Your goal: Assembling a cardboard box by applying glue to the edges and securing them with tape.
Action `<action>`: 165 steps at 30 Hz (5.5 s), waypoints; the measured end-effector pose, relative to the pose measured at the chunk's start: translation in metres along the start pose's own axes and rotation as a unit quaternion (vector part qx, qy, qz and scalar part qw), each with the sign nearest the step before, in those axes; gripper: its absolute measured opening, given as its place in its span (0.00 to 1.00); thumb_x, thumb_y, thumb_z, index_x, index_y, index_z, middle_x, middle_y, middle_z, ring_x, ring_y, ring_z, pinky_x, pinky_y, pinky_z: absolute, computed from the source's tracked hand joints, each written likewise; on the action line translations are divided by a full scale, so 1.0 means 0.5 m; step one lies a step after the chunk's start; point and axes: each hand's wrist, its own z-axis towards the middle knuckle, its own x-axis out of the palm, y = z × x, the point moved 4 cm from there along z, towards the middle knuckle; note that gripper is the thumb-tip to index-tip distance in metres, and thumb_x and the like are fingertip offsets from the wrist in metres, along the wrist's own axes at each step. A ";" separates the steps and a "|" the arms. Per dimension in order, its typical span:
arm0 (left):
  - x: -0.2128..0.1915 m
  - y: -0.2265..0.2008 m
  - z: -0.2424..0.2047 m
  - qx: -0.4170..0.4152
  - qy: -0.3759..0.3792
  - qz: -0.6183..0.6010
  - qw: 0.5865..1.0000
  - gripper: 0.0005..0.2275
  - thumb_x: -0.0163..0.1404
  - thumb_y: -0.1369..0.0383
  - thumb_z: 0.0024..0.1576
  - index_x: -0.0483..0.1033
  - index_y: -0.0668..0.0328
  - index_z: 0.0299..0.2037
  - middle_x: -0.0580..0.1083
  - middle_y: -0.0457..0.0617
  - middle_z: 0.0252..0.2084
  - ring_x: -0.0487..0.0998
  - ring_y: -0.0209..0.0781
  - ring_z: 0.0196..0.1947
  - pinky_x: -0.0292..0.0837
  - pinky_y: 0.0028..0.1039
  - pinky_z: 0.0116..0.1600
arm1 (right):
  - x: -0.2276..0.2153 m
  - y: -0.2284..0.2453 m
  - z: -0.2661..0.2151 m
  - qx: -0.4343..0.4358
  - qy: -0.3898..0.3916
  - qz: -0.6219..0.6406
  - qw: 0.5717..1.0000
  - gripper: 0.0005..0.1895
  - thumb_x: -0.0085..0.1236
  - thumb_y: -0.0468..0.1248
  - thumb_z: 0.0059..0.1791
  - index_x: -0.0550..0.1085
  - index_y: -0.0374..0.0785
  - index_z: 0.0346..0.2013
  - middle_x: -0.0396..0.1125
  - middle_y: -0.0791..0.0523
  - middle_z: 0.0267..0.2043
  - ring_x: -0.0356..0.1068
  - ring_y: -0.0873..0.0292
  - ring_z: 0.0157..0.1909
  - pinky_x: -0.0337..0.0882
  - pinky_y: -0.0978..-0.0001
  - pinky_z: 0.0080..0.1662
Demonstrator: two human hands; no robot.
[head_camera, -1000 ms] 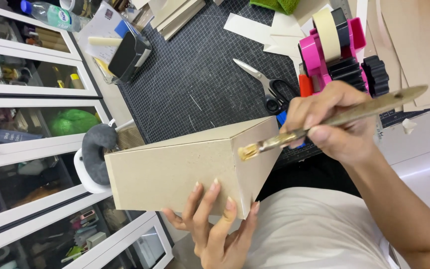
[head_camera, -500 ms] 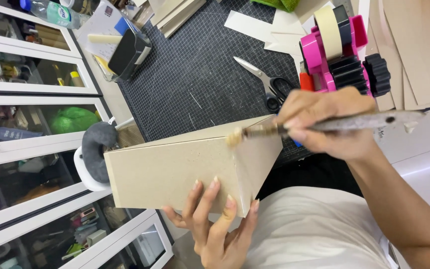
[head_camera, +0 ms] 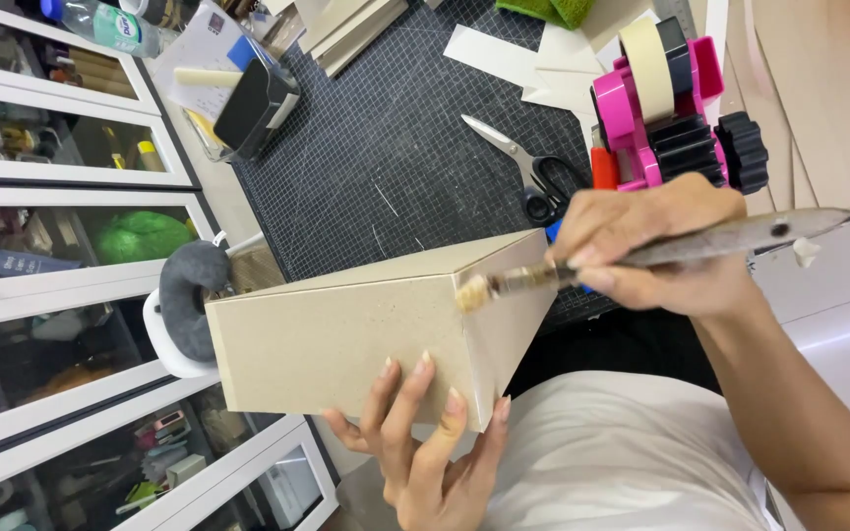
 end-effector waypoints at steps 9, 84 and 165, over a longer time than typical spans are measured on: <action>-0.002 -0.002 0.002 -0.010 0.021 0.003 1.000 0.15 0.65 0.61 0.51 0.71 0.42 0.43 0.75 0.52 0.55 0.72 0.53 0.62 0.31 0.55 0.78 | 0.016 0.028 -0.043 -0.029 0.002 -0.021 0.999 0.12 0.56 0.28 0.50 0.75 0.43 0.46 0.76 0.56 0.37 0.78 0.65 0.35 0.76 0.82 0.37; -0.004 0.067 0.200 0.198 0.214 -0.193 0.937 0.09 0.50 0.54 0.60 0.74 0.43 0.31 0.70 0.50 0.63 0.66 0.58 0.67 0.33 0.63 0.68 | -0.286 -0.165 -0.246 0.113 -0.185 -0.446 0.869 0.29 0.28 0.55 0.59 0.64 0.35 0.60 0.62 0.46 0.59 0.62 0.47 0.62 0.62 0.54 0.64; 0.042 0.035 0.176 0.001 0.103 -0.036 0.994 0.06 0.47 0.60 0.62 0.70 0.25 0.45 0.75 0.17 0.46 0.79 0.16 0.48 0.55 0.46 0.56 | 0.172 0.132 -0.001 0.423 -0.321 -0.205 0.822 0.07 0.63 0.20 0.38 0.74 0.31 0.19 0.65 0.47 0.33 0.70 0.52 0.39 0.73 0.61 0.46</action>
